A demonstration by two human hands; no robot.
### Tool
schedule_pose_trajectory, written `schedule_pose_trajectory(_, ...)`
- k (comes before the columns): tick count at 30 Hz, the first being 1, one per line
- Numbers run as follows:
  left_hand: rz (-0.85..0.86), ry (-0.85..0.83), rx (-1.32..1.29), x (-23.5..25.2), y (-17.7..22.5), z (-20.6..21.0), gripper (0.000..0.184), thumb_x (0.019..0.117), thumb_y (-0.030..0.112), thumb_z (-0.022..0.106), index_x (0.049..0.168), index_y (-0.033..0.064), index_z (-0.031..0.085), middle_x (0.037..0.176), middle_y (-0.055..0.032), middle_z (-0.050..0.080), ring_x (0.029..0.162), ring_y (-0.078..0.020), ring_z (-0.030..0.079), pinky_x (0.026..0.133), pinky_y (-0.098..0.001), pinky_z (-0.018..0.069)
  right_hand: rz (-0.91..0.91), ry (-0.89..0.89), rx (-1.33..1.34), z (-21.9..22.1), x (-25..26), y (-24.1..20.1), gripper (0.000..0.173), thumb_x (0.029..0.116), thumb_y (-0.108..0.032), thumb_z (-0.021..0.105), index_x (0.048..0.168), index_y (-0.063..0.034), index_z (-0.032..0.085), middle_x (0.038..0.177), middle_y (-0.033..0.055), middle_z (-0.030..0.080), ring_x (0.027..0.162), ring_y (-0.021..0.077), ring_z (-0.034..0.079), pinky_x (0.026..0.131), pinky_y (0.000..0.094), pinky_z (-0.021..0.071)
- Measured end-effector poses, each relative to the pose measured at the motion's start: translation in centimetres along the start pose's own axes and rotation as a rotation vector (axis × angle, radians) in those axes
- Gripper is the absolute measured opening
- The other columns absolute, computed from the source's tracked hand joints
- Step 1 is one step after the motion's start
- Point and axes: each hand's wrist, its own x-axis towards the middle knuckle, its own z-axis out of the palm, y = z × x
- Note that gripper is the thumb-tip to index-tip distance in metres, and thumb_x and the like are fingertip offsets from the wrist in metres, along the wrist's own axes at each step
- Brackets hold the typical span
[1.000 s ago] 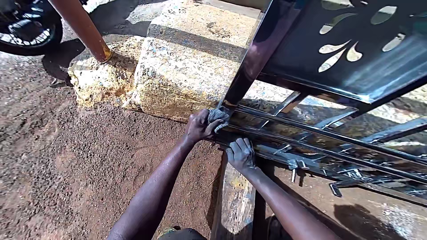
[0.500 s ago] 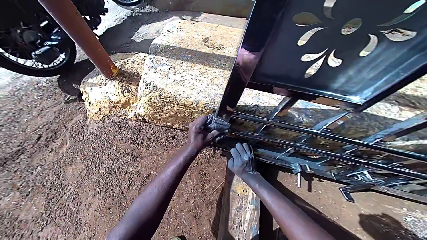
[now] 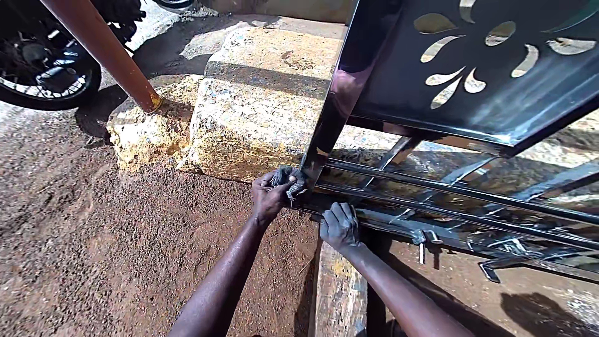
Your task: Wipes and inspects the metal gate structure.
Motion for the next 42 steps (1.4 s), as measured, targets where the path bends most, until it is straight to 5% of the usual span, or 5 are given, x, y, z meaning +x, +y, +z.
schedule_pose_trajectory(11,0.403,-0.200,0.210,1.8,-1.0,-1.3,0.017,0.0814,0.003,0.072,0.098,-0.0007,0.074,0.093,-0.0044,0.076,0.084,-0.0051,0.072,0.080,-0.0259,0.0617,0.029,-0.051,0.013,0.0,-0.2,0.0,0.030,0.0955,-0.028,0.052,0.078,-0.0106,0.069,0.079,0.0104,0.066,0.075,0.0310,0.063,0.068,0.0448,0.0517)
schedule_pose_trajectory(20,0.506,0.038,0.760,2.0,0.2,2.7,0.051,0.0788,0.053,0.073,0.086,0.0027,0.064,0.075,-0.0111,0.065,0.065,-0.0258,0.066,0.057,-0.0474,0.0532,0.045,0.010,-0.062,0.2,0.3,-0.6,0.037,0.0950,-0.037,0.055,0.079,-0.0090,0.073,0.081,0.0131,0.073,0.078,0.0338,0.071,0.072,0.0476,0.0570)
schedule_pose_trajectory(27,0.363,0.030,0.442,1.1,-1.4,2.6,0.020,0.0941,0.023,0.067,0.100,0.0039,0.072,0.089,-0.0048,0.072,0.083,-0.0099,0.070,0.079,-0.0328,0.0588,0.058,-0.050,-0.069,0.2,0.0,-0.6,0.025,0.0805,-0.026,0.060,0.068,-0.0050,0.065,0.072,0.0150,0.067,0.074,0.0372,0.069,0.067,0.0511,0.0547)
schedule_pose_trajectory(34,0.113,-0.011,0.502,-1.8,-1.0,0.6,0.029,0.0753,0.001,0.076,0.103,0.0069,0.069,0.090,-0.0041,0.075,0.081,-0.0136,0.073,0.076,-0.0413,0.0619,0.086,-0.060,0.056,0.0,0.5,-0.6,0.019,0.0860,-0.019,0.057,0.081,-0.0111,0.073,0.080,0.0089,0.067,0.076,0.0303,0.066,0.066,0.0467,0.0536)
schedule_pose_trajectory(42,0.557,-0.074,0.447,2.4,-0.6,1.5,0.033,0.0842,0.019,0.079,0.107,-0.0021,0.068,0.098,-0.0109,0.071,0.090,-0.0150,0.070,0.086,-0.0354,0.0602,0.051,0.024,-0.057,0.8,-0.3,-0.4,0.033,0.0944,-0.036,0.056,0.077,-0.0124,0.070,0.083,0.0108,0.073,0.081,0.0324,0.071,0.073,0.0479,0.0576)
